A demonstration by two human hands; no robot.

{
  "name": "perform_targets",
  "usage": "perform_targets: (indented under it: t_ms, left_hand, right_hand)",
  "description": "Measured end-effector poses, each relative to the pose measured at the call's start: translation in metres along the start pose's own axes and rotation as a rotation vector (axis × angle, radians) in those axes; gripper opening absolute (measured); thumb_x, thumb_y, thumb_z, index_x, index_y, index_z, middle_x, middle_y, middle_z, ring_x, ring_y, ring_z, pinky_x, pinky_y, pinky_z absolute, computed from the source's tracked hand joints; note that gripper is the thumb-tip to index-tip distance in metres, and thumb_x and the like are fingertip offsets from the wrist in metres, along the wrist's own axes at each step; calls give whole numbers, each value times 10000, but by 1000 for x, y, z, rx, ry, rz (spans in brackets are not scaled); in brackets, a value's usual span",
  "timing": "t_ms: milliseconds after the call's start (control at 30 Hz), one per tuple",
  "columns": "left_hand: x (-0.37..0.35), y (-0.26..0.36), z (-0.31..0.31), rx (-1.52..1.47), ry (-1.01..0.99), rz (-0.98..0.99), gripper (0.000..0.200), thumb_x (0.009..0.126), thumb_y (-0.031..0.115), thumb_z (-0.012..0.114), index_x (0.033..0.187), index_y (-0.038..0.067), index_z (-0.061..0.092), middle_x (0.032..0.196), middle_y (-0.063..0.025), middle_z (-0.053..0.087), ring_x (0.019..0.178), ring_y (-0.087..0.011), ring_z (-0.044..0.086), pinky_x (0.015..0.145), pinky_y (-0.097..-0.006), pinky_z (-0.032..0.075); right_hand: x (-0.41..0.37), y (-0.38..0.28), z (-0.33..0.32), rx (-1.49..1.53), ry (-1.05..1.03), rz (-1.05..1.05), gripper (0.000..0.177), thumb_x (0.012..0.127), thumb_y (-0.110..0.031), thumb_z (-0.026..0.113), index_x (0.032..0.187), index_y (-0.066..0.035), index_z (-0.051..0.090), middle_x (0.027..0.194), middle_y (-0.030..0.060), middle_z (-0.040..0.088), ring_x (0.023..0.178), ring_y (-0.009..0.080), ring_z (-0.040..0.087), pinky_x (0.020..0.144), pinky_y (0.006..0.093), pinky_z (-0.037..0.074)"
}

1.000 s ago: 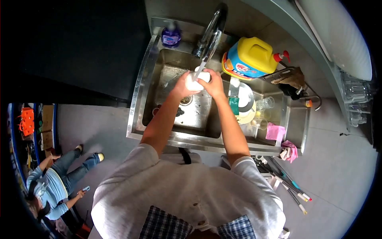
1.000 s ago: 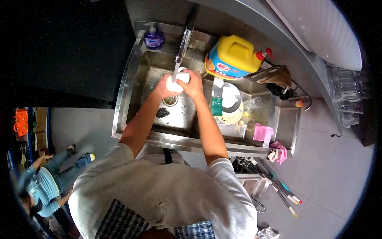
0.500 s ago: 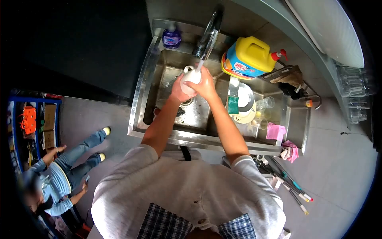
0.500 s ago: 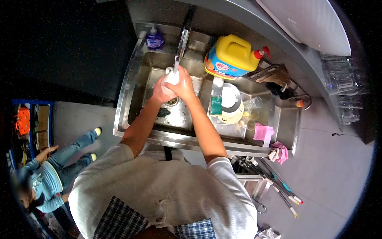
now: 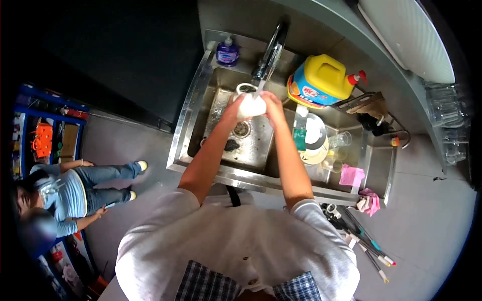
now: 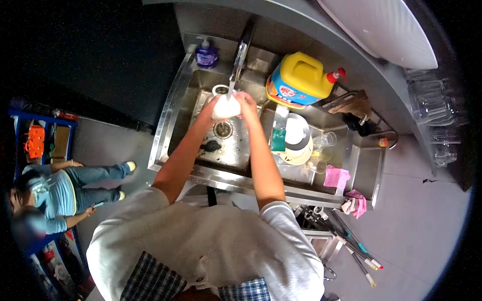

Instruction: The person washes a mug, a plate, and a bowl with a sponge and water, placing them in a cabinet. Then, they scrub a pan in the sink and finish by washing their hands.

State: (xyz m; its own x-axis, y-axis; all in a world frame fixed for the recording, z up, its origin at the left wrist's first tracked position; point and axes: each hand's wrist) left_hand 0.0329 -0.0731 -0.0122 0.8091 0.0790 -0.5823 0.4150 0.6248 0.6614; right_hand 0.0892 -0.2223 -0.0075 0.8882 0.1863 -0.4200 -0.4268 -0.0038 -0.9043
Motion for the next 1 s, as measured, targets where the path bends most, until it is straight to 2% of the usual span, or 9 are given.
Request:
perform_targets:
  t_ms: [33, 133, 167, 367, 567, 767, 867, 900, 1000]
  left_hand:
    - [17, -6, -4, 96, -131, 343, 495, 819, 314, 700, 1214, 125, 470, 1118, -124, 581, 864, -272, 642, 703, -324, 524]
    - [6, -1, -7, 988, -55, 674, 715, 716, 274, 775, 1304, 98, 409, 1282, -173, 448, 1156, -267, 488, 944, -380, 424]
    - [-12, 12, -2, 971, -141, 582, 879, 647, 249, 820, 1370, 98, 345, 1326, -179, 410, 1236, -262, 413, 1032, -382, 338]
    - [-18, 6, -5, 681, -362, 694, 1068, 589, 130, 856, 1425, 66, 194, 1317, -146, 438, 1238, -249, 418, 1030, -370, 351]
    - [-7, 1, -4, 635, -382, 718, 1023, 553, 121, 881, 1373, 71, 272, 1249, -100, 489, 1181, -211, 457, 995, -354, 382]
    - [-6, 7, -2, 771, -275, 777, 909, 502, 161, 902, 1261, 79, 408, 1176, -64, 546, 1090, -180, 525, 927, -334, 439]
    - [-11, 11, -4, 648, -370, 745, 889, 536, 149, 892, 1273, 81, 400, 1169, -53, 542, 1090, -165, 519, 932, -328, 434]
    - [-12, 18, -7, 694, -425, 659, 944, 542, 101, 884, 1324, 77, 357, 1248, -52, 479, 1186, -165, 450, 992, -329, 383]
    - [-4, 29, -13, 645, -589, 555, 914, 538, 109, 883, 1303, 84, 383, 1176, -38, 527, 1139, -162, 481, 970, -317, 392]
  right_hand:
    - [-5, 7, 2, -22, 23, 56, 409, 836, -407, 627, 1109, -103, 602, 941, 54, 653, 880, 186, 625, 713, 390, 517]
    - [-6, 24, 6, 113, 12, 209, 463, 861, -508, 541, 1144, -144, 587, 1000, 54, 647, 908, 215, 627, 702, 438, 522]
    - [-2, 36, 7, 296, -48, 261, 492, 873, -543, 493, 1161, -153, 579, 1043, 53, 641, 922, 229, 623, 710, 449, 520]
    - [-12, 59, 36, 1099, -318, 346, 506, 898, -557, 402, 1207, -184, 550, 1187, 41, 592, 1046, 242, 592, 854, 420, 511]
    - [-7, 65, 43, 1179, -318, 253, 463, 924, -484, 428, 1176, -119, 560, 1157, 58, 619, 1030, 218, 611, 815, 371, 537]
    - [10, 61, 8, 786, -194, 146, 359, 931, -361, 438, 1161, -115, 562, 1034, 36, 650, 843, 196, 631, 580, 294, 513]
    - [-3, 34, -14, 153, 6, -62, 272, 887, -248, 489, 1122, -137, 569, 1004, 8, 611, 910, 128, 564, 723, 290, 451]
    - [7, 34, -27, -19, -132, -386, 268, 877, -218, 491, 1105, -103, 571, 1002, 1, 588, 952, 101, 525, 789, 273, 412]
    - [0, -1, -46, -90, -328, -237, 238, 884, -249, 521, 1003, -66, 616, 948, -17, 596, 902, 90, 512, 779, 253, 406]
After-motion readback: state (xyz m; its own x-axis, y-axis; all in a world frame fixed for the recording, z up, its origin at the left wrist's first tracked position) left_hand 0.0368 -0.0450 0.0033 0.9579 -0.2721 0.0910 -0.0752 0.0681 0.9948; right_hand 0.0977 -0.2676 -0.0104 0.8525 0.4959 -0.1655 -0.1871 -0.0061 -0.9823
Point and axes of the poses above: each hand's wrist, its own x-axis towards the middle knuckle, its own z-axis out of the palm, y = z × x
